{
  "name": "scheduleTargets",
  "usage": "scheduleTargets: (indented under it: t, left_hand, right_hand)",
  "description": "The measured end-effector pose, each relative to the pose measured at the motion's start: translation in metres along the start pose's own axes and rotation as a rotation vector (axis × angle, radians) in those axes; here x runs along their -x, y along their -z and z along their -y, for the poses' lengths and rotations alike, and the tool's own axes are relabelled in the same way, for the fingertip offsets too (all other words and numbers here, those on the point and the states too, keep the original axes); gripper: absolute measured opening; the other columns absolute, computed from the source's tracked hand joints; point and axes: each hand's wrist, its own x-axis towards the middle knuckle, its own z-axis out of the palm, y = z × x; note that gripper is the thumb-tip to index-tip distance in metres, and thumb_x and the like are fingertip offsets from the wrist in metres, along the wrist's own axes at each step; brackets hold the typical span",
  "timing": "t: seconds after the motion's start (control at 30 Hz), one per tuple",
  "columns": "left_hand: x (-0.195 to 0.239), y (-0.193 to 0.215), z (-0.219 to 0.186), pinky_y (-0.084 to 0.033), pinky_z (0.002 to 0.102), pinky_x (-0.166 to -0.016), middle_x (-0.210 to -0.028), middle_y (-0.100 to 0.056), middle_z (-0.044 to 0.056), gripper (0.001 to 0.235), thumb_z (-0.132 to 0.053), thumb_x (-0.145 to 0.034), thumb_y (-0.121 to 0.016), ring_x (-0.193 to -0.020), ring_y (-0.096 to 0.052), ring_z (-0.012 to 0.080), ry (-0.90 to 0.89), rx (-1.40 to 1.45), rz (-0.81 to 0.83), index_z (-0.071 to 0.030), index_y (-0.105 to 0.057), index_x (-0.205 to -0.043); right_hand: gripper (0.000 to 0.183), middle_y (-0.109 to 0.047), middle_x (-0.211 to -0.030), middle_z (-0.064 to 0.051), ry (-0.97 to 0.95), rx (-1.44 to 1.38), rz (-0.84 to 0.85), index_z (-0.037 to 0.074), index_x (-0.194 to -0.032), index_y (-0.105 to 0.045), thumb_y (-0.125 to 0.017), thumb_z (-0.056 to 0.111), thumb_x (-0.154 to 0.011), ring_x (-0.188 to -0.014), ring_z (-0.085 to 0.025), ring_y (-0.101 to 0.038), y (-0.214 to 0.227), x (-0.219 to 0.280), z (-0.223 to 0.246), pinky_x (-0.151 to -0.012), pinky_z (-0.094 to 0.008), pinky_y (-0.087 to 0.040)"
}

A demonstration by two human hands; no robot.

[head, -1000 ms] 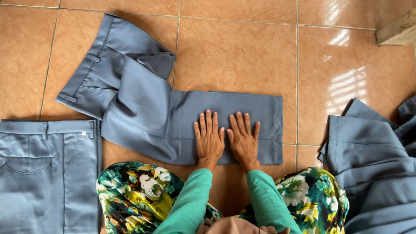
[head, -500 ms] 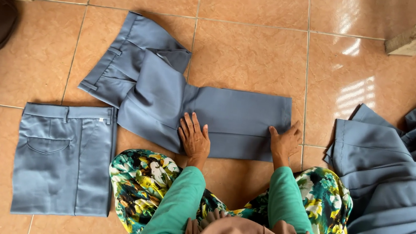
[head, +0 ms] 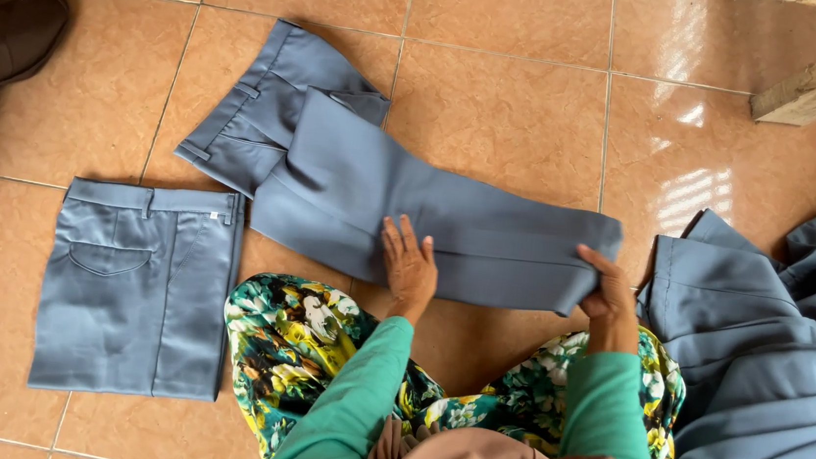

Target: The person sits on a tiled floor and folds two pairs of gray trousers by hand. They smooth the fabric, fold the legs, and then fold the trousers into neat rectangles, placing each finished pair aside.

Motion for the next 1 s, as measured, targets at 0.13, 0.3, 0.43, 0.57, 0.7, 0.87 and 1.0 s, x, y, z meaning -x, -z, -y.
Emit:
scheduleTargets:
  t: [0.13, 0.3, 0.43, 0.57, 0.7, 0.87, 1.0]
  left_hand:
    - [0.024, 0.002, -0.061, -0.046, 0.057, -0.103, -0.159, -0.027, 0.029, 0.062, -0.038, -0.107, -0.043, -0.140, -0.040, 0.0511, -0.047, 0.155, 0.137, -0.007, -0.028, -0.159]
    - [0.054, -0.019, -0.122, -0.041, 0.057, -0.104, -0.161, -0.031, 0.021, 0.064, -0.055, -0.107, -0.029, -0.144, -0.039, 0.0439, -0.164, 0.171, 0.463, -0.017, -0.032, -0.159]
    - [0.056, 0.010, -0.180, -0.025, 0.062, -0.112, -0.167, -0.020, 0.017, 0.066, -0.050, -0.103, -0.029, -0.147, -0.028, 0.0411, -0.120, 0.374, 0.785, -0.015, -0.027, -0.159]
    - [0.057, 0.008, -0.218, -0.021, 0.060, -0.116, -0.168, -0.019, 0.012, 0.067, -0.051, -0.102, -0.022, -0.151, -0.021, 0.0397, -0.181, 0.494, 0.938, -0.018, -0.024, -0.160]
    - [0.049, -0.024, -0.233, -0.025, 0.051, -0.119, -0.166, -0.023, 0.015, 0.070, -0.054, -0.101, -0.022, -0.149, -0.027, 0.0406, -0.271, 0.639, 0.995, -0.014, -0.026, -0.159]
    - [0.014, -0.092, -0.187, -0.053, 0.048, -0.095, -0.121, -0.069, 0.017, 0.074, -0.077, -0.100, -0.040, -0.115, -0.065, 0.0379, 0.021, 0.800, 0.949, -0.016, -0.065, -0.133]
    - [-0.041, -0.012, -0.116, -0.027, 0.058, -0.121, -0.158, -0.033, 0.033, 0.083, -0.076, -0.100, -0.039, -0.147, -0.029, 0.0505, 0.498, 1.480, 0.978, -0.014, -0.044, -0.156]
  right_hand:
    - [0.080, -0.062, -0.139, -0.015, 0.124, -0.124, 0.082, 0.008, -0.153, -0.043, -0.084, 0.014, -0.084, -0.124, -0.035, -0.066, 0.026, 0.040, 0.046, -0.102, -0.056, -0.050]
    - [0.064, -0.067, -0.139, -0.023, 0.215, -0.374, 0.171, 0.000, -0.146, -0.056, -0.076, 0.005, -0.085, -0.124, -0.044, -0.066, 0.062, 0.072, 0.081, -0.103, -0.063, -0.048]
    - [0.050, -0.075, -0.112, -0.019, 0.276, -0.478, 0.167, -0.005, -0.128, -0.064, -0.072, 0.004, -0.079, -0.099, -0.032, -0.074, 0.014, 0.146, 0.124, -0.094, -0.047, -0.062]
    - [0.047, -0.076, -0.110, -0.018, 0.366, -0.472, 0.170, -0.005, -0.126, -0.066, -0.070, 0.001, -0.080, -0.099, -0.031, -0.074, 0.002, 0.154, 0.144, -0.095, -0.044, -0.062]
    - [0.045, -0.076, -0.109, -0.017, 0.324, -0.427, 0.133, -0.004, -0.121, -0.068, -0.070, 0.002, -0.077, -0.097, -0.031, -0.074, -0.028, 0.155, 0.153, -0.096, -0.045, -0.062]
    - [0.069, -0.070, -0.123, -0.012, 0.228, -0.161, 0.158, 0.010, -0.145, -0.056, -0.076, 0.010, -0.079, -0.109, -0.033, -0.069, -0.033, 0.061, 0.102, -0.098, -0.058, -0.049]
    - [0.071, -0.073, -0.096, -0.009, 0.186, -0.010, 0.253, 0.011, -0.146, -0.056, -0.081, 0.005, -0.079, -0.081, -0.028, -0.074, -0.142, 0.054, 0.049, -0.071, -0.050, -0.065]
